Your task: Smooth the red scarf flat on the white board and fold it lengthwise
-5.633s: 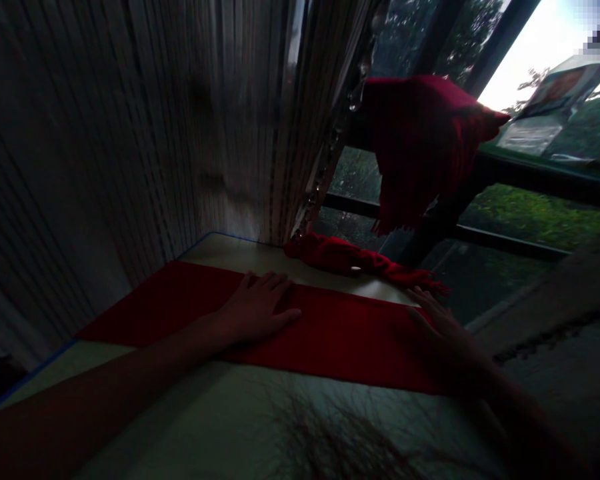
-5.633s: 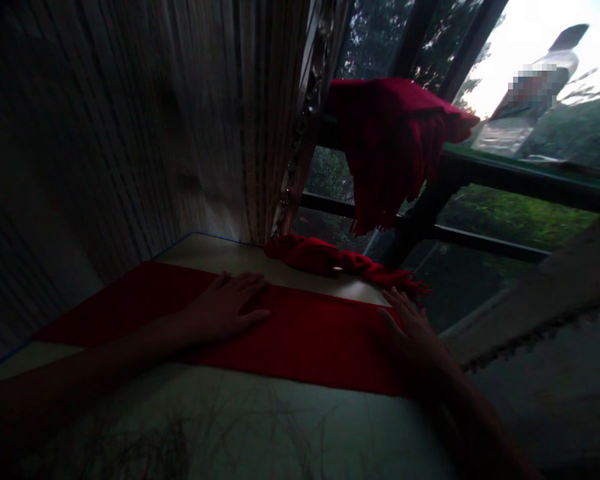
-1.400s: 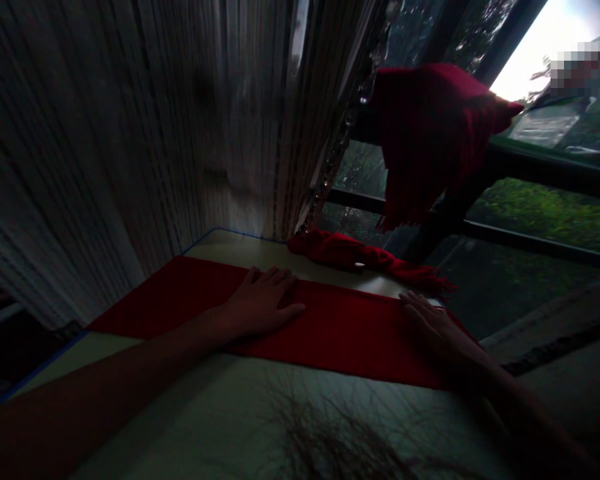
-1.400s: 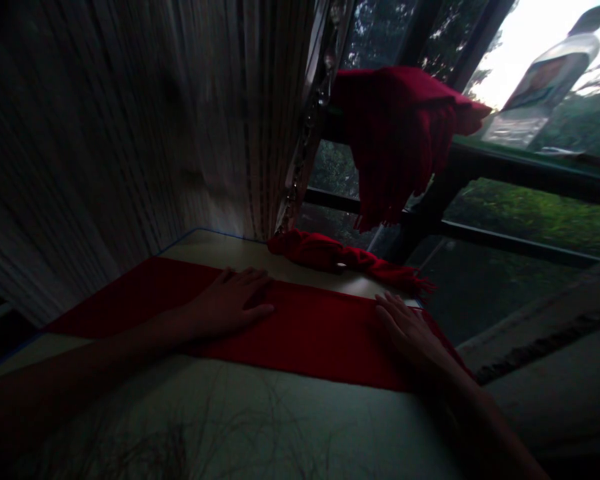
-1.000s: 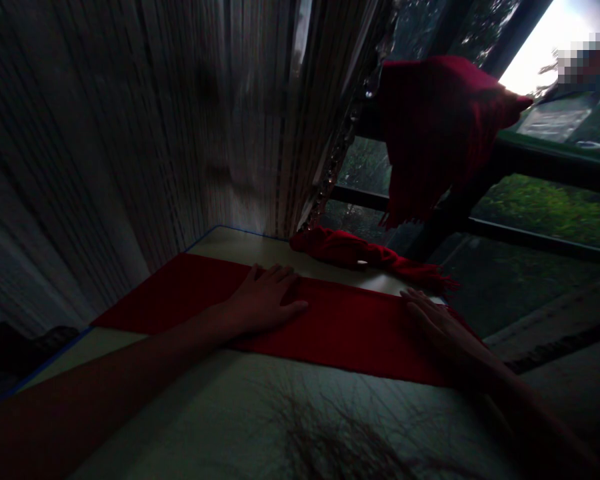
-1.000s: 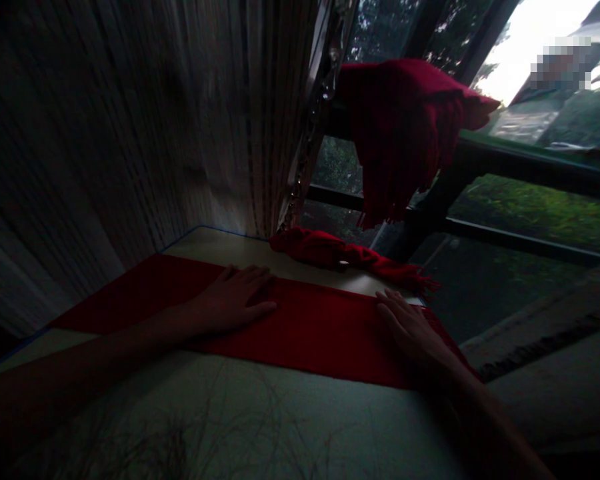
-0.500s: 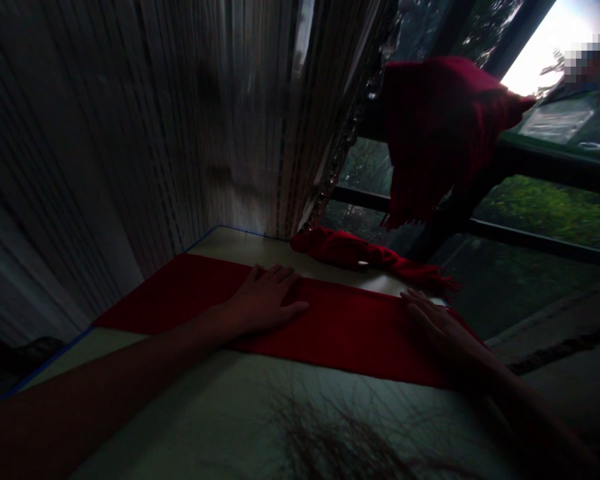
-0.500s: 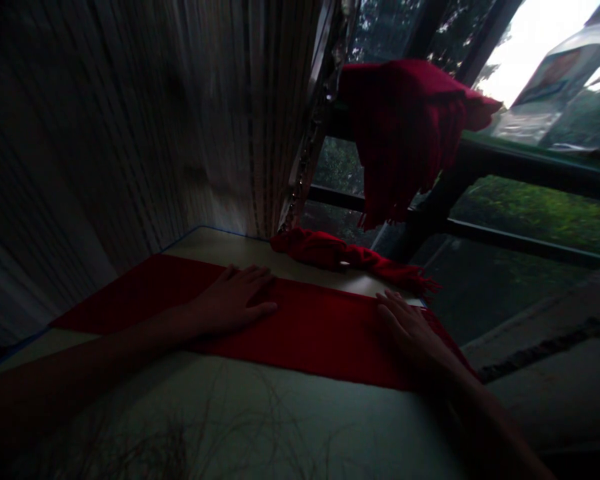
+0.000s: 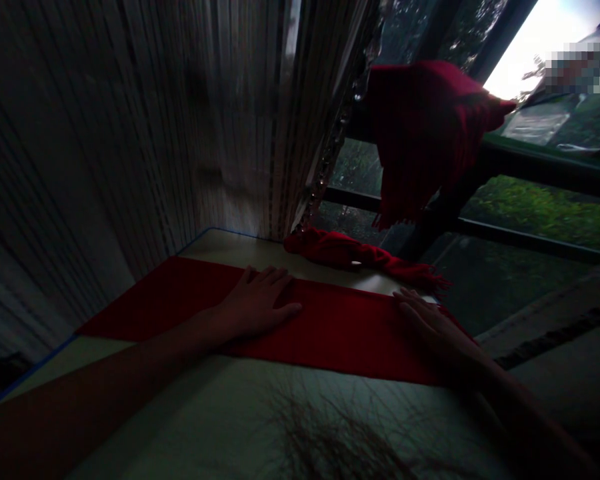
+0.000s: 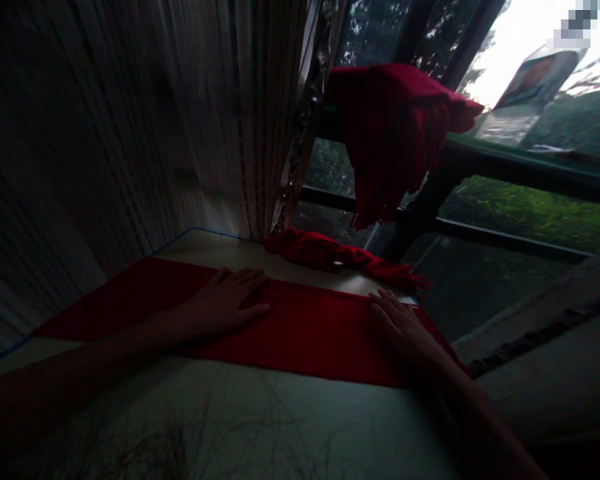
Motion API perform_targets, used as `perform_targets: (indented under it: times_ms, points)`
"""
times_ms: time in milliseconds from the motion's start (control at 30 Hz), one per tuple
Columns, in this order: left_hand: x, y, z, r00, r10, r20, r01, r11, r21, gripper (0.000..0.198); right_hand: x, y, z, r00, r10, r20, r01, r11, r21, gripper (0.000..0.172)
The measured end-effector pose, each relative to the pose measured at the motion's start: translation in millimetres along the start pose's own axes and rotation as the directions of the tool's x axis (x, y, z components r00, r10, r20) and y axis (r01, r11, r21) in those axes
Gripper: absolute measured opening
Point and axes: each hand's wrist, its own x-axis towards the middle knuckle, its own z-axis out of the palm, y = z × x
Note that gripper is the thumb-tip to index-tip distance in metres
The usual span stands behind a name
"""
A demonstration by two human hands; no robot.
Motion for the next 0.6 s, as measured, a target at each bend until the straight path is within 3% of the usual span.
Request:
perform_targets:
  times_ms: [600]
  points:
    - [0.5,-0.3,-0.4,1.0,-0.001,-0.005,0.001,1.0,0.016,0.078,-1.6,-11.6,-0.6,0.999,-0.032,-0.005,0.033,0.999,0.023,0.068]
